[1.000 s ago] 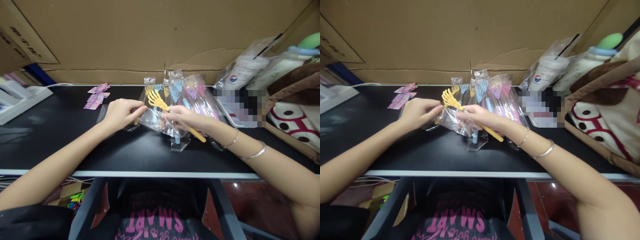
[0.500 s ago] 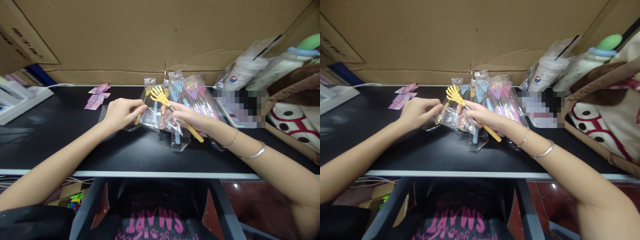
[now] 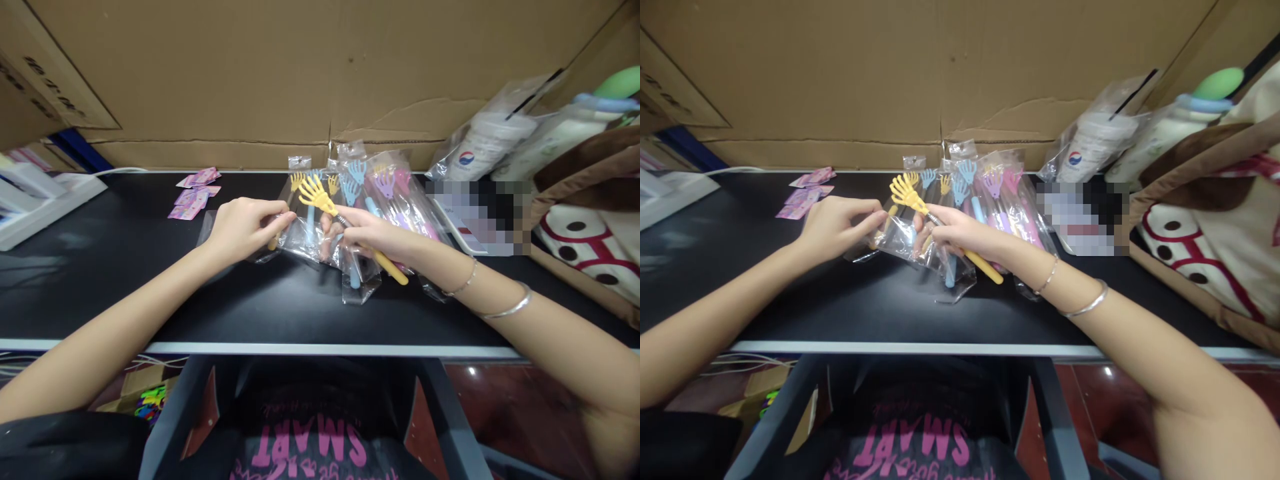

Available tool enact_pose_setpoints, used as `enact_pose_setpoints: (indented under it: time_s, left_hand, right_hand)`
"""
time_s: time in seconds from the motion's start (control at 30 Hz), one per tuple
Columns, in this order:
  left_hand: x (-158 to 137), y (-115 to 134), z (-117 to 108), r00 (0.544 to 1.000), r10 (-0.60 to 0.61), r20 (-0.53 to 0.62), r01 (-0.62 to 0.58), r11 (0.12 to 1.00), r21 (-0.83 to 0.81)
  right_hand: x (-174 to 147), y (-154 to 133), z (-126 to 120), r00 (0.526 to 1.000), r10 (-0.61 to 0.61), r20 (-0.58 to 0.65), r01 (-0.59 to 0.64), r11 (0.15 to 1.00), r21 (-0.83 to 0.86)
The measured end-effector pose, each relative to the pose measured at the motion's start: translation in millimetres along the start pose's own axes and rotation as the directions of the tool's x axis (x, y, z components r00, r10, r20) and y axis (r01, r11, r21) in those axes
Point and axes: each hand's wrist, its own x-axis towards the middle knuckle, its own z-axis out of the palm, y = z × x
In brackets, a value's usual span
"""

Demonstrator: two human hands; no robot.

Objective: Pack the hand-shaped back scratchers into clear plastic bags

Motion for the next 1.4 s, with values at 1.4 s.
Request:
enact_pose_setpoints:
  time_s: [1.4]
  left_hand:
    - [6,-13,-9,0.889,0.186,0.419,0.166,0.722,-0.672]
  right_hand:
    - [-5,-17,-56,0.834,-0.192,-0.517,0.32,0.932,0.169]
